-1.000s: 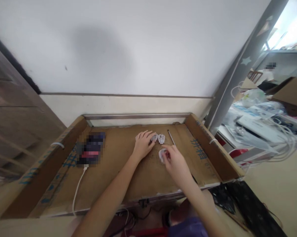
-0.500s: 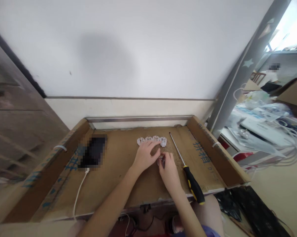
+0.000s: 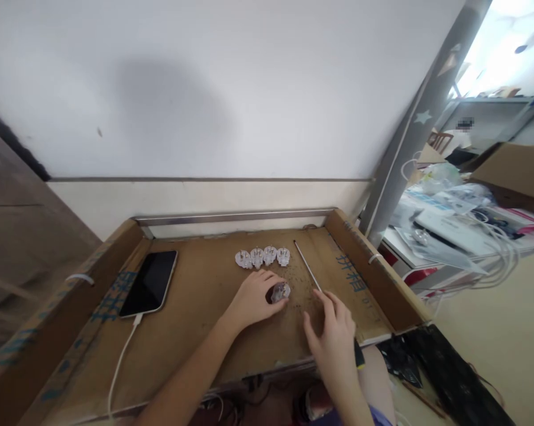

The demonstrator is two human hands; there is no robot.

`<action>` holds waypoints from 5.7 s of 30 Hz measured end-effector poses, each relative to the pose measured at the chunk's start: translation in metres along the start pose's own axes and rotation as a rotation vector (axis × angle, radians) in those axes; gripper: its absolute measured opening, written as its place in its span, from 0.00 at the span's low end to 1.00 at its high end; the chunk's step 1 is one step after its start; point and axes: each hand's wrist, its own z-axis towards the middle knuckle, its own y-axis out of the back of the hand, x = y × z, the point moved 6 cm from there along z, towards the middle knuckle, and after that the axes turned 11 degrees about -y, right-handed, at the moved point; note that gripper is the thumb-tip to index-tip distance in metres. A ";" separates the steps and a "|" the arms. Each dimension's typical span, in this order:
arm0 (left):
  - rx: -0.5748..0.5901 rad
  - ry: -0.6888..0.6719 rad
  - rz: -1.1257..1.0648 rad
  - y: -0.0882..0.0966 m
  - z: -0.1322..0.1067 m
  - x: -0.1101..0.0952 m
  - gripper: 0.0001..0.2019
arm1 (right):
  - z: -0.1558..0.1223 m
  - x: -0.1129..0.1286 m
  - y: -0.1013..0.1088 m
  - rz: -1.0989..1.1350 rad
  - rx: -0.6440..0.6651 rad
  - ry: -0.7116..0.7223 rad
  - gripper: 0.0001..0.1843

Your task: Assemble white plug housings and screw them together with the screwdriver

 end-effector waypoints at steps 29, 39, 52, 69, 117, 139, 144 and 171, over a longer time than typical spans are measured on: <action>0.072 0.030 -0.102 -0.008 -0.003 0.004 0.23 | 0.040 0.092 0.148 1.365 -0.347 -0.022 0.09; 0.029 0.001 -0.070 -0.008 -0.003 0.001 0.21 | 0.038 0.103 0.124 1.381 -0.193 -0.060 0.13; 0.057 0.000 -0.075 -0.009 0.000 0.000 0.19 | 0.081 0.121 0.110 1.276 -0.338 -0.079 0.20; 0.046 0.038 -0.163 -0.014 -0.002 0.001 0.18 | 0.122 0.163 0.133 0.398 0.130 0.375 0.16; -0.067 0.163 -0.071 -0.019 -0.007 -0.002 0.15 | 0.109 0.205 0.151 -0.208 0.537 0.780 0.21; -0.136 0.159 -0.016 -0.018 -0.010 -0.001 0.11 | 0.097 0.215 0.151 -0.622 0.516 0.757 0.20; -0.134 0.163 -0.037 -0.018 -0.009 -0.002 0.13 | 0.097 0.216 0.149 -0.609 0.496 0.782 0.20; -0.160 0.119 -0.090 -0.017 -0.008 -0.003 0.13 | 0.090 0.219 0.153 -0.650 0.592 0.713 0.12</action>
